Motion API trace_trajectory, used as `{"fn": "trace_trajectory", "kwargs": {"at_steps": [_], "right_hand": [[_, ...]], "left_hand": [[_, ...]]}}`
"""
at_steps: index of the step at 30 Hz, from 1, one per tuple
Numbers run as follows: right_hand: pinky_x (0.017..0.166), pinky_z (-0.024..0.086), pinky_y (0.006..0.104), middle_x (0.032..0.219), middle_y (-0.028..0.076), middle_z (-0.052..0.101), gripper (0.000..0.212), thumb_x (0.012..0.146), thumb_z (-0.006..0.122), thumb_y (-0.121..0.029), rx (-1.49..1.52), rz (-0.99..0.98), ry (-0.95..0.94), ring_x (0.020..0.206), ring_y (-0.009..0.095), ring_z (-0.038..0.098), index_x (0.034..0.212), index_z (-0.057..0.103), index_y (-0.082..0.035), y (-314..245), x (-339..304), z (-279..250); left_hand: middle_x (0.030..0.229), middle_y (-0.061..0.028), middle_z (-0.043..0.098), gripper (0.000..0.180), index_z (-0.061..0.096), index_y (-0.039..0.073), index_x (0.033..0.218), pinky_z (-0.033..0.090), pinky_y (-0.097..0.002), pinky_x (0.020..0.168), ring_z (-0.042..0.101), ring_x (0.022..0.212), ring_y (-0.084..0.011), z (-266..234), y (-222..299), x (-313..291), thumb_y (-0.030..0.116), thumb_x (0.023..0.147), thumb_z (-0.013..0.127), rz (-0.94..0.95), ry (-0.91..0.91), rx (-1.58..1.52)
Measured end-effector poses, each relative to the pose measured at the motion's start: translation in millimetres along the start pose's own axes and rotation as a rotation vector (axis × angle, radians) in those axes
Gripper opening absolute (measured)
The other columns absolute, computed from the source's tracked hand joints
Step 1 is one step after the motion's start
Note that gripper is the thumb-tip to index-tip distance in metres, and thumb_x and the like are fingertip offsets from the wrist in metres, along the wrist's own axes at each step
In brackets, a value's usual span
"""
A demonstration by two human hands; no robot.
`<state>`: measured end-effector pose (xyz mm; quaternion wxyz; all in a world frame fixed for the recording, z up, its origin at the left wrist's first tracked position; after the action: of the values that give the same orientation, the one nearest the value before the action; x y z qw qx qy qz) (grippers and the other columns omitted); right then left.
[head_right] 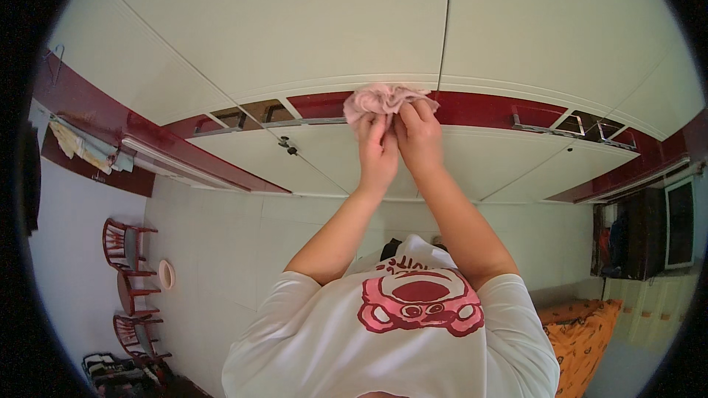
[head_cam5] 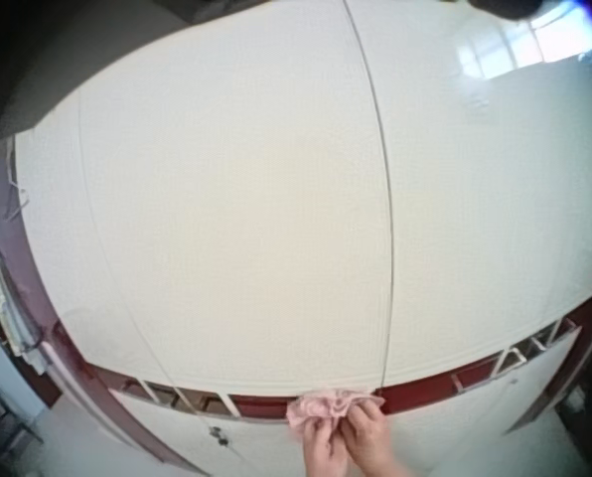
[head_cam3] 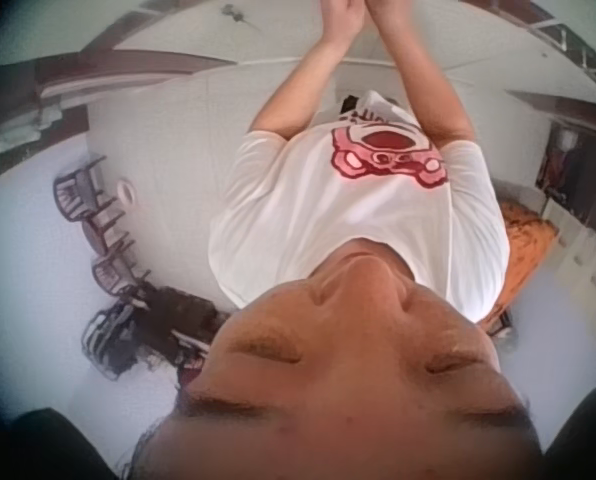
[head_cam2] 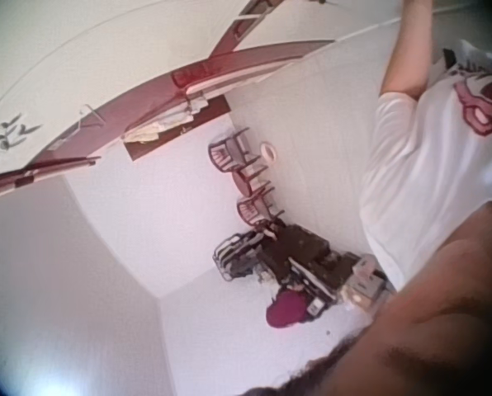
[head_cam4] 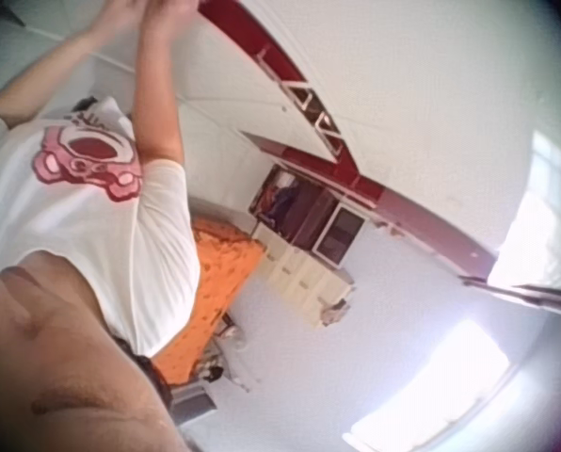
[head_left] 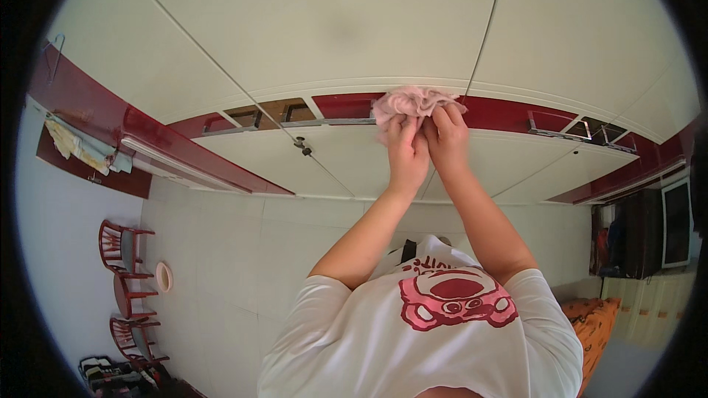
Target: The person wipes the upper surface of a white and maroon cabinet using a pink cloth. They repeatedly rub the top and edges of the cabinet doors with both hands, moving the cloth back and forth across the surface.
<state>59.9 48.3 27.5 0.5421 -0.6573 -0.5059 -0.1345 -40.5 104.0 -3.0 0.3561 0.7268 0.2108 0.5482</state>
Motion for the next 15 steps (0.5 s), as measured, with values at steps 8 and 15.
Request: {"fn": "trace_trajectory", "kwargs": {"at_steps": [8, 15], "right_hand": [[0.071, 0.051, 0.0425, 0.097, 0.015, 0.064, 0.013, 0.082, 0.064, 0.002, 0.140, 0.279, -0.194, 0.083, 0.035, 0.062, 0.094, 0.062, -0.001, 46, -31, 21], [0.068, 0.051, 0.0414, 0.094, 0.015, 0.063, 0.022, 0.083, 0.065, 0.001, 0.167, -0.046, -0.022, 0.082, 0.034, 0.062, 0.104, 0.062, -0.003, -44, 33, -13]], "left_hand": [[0.116, -0.0117, 0.052, 0.037, 0.051, 0.000, 0.130, 0.044, -0.0327, 0.090, 0.052, 0.107, -0.0265, 8, -27, -31, -0.004, 0.093, 0.054, -0.106, -0.049, -0.014], [0.124, -0.0167, 0.047, 0.042, 0.047, -0.005, 0.133, 0.044, -0.0357, 0.096, 0.051, 0.110, -0.0327, -19, 29, 26, -0.008, 0.090, 0.050, 0.088, 0.025, 0.138]]}}
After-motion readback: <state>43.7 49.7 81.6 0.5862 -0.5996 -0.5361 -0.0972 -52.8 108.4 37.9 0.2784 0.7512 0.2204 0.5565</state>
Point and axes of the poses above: each hand's wrist, its own x-axis towards the middle knuckle, its own z-axis out of the palm, y = z × x, the point moved 9 cm from there along x, towards the middle knuckle
